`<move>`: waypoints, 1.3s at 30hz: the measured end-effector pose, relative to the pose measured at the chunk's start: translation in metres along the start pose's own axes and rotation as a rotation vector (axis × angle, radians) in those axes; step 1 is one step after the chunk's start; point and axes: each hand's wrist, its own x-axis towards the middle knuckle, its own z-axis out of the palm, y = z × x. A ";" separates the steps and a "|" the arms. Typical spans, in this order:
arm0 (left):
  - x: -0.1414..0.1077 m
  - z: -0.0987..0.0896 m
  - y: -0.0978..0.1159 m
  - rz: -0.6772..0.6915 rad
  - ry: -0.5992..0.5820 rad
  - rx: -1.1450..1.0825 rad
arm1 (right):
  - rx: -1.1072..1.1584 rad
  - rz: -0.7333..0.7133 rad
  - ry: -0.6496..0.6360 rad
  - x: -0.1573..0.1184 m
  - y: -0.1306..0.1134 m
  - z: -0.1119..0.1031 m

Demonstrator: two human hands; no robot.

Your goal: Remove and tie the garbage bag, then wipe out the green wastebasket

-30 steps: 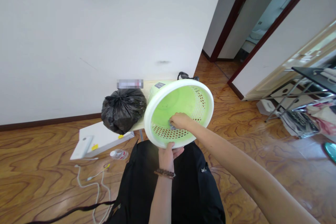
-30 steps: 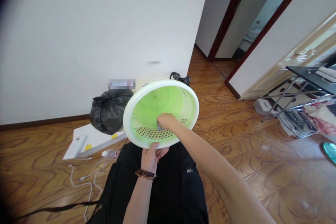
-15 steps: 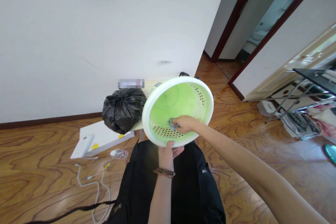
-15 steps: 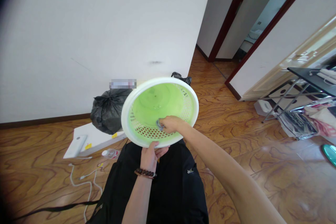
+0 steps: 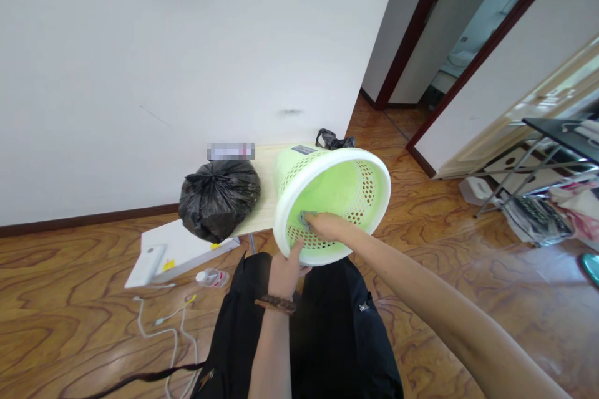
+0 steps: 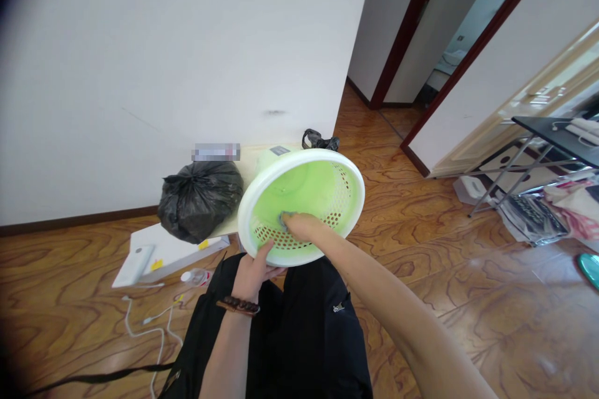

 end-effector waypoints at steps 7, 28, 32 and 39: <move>0.007 -0.011 -0.001 0.110 0.007 0.247 | 0.006 0.088 0.003 -0.004 0.008 0.009; 0.001 -0.008 -0.005 0.025 -0.078 0.198 | 0.063 0.083 0.168 0.014 0.012 0.029; 0.003 -0.009 -0.007 0.026 -0.031 0.184 | -0.025 0.267 0.253 0.019 0.041 0.019; 0.000 -0.002 -0.004 -0.007 -0.054 0.167 | 0.313 0.105 0.278 0.035 0.011 0.026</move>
